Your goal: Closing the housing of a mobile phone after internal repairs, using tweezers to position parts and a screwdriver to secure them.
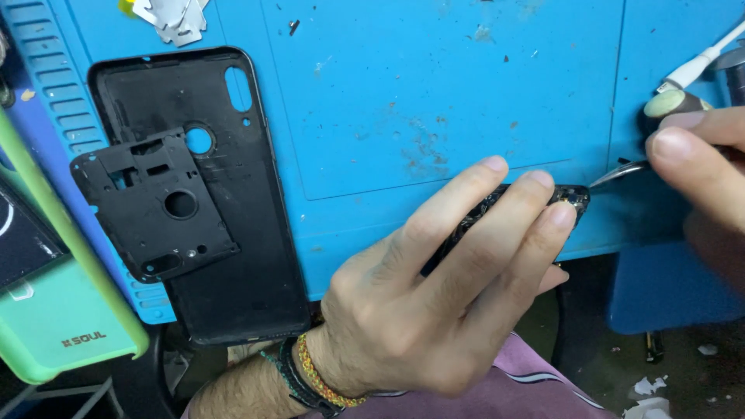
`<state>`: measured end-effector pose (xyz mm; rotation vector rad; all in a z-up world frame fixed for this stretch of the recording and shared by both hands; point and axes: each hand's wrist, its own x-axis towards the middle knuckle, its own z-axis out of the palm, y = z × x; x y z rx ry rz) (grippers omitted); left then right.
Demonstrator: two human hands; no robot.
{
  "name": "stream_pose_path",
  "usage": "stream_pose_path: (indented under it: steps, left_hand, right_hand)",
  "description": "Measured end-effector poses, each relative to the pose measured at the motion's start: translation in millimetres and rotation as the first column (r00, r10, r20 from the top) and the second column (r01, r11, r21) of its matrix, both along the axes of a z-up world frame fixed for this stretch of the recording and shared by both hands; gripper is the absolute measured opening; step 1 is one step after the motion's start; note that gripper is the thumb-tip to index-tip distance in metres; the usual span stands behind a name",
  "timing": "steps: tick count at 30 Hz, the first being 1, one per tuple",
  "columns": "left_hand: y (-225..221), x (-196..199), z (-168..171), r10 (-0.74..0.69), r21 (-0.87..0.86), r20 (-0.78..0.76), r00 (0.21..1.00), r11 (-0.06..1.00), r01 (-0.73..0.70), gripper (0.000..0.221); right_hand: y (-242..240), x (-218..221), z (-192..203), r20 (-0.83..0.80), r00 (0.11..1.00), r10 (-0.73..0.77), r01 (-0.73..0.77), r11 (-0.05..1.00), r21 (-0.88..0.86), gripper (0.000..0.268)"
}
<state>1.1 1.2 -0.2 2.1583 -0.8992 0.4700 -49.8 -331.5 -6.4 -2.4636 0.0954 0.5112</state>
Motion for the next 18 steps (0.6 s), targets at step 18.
stream_pose_path:
  steps: [18]
  left_hand:
    - [0.0, -1.0, 0.4, -0.007, 0.001, -0.014, 1.000, 1.000, 0.007, 0.028]
  right_hand:
    - [1.4, 15.8, 5.6, 0.293, 0.756, 0.586, -0.520, 0.809, -0.275, 0.062]
